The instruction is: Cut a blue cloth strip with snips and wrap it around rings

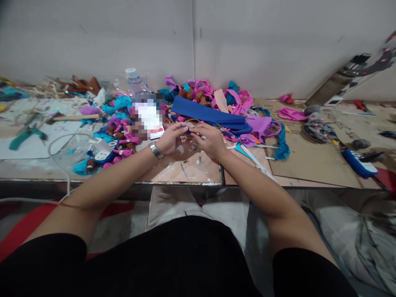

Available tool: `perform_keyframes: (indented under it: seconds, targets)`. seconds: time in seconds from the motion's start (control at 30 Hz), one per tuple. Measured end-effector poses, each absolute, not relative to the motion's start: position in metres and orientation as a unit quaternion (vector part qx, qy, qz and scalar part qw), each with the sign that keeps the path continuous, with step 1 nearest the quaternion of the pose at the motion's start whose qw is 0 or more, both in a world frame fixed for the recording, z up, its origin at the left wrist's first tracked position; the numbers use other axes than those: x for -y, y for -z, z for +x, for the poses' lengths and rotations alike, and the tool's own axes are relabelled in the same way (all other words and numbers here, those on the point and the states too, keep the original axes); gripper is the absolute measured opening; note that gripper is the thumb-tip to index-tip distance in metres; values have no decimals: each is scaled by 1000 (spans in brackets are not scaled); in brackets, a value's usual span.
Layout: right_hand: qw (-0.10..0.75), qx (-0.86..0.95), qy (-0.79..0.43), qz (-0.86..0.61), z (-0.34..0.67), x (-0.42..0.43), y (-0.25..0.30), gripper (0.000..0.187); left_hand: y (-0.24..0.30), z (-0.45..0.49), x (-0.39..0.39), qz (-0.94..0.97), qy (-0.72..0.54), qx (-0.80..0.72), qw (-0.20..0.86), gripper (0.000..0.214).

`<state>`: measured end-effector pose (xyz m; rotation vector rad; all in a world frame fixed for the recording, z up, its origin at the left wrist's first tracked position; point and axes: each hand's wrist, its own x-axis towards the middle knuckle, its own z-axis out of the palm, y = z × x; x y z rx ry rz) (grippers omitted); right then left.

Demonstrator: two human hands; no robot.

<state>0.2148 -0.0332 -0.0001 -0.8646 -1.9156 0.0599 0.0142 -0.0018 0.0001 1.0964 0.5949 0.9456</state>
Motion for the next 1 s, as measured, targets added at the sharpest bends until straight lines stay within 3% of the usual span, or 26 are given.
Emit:
perform_keyframes:
  seconds: [0.27,0.47,0.67,1.0]
  targets:
    - [470,801,-41,-368,216,35,2,17,1,15,-1,479,-422,-274,719,38]
    - [469,801,-46,-369,216,34,2,19,2,15,0,495,-409,-268,718,43]
    - [509,768,-49,-384,208,37,-1,18,5,16,0,495,-421,-274,709,49]
    - [535,742,-82,-396,204,39,0,9,7,16,-1,529,-423,-271,684,39]
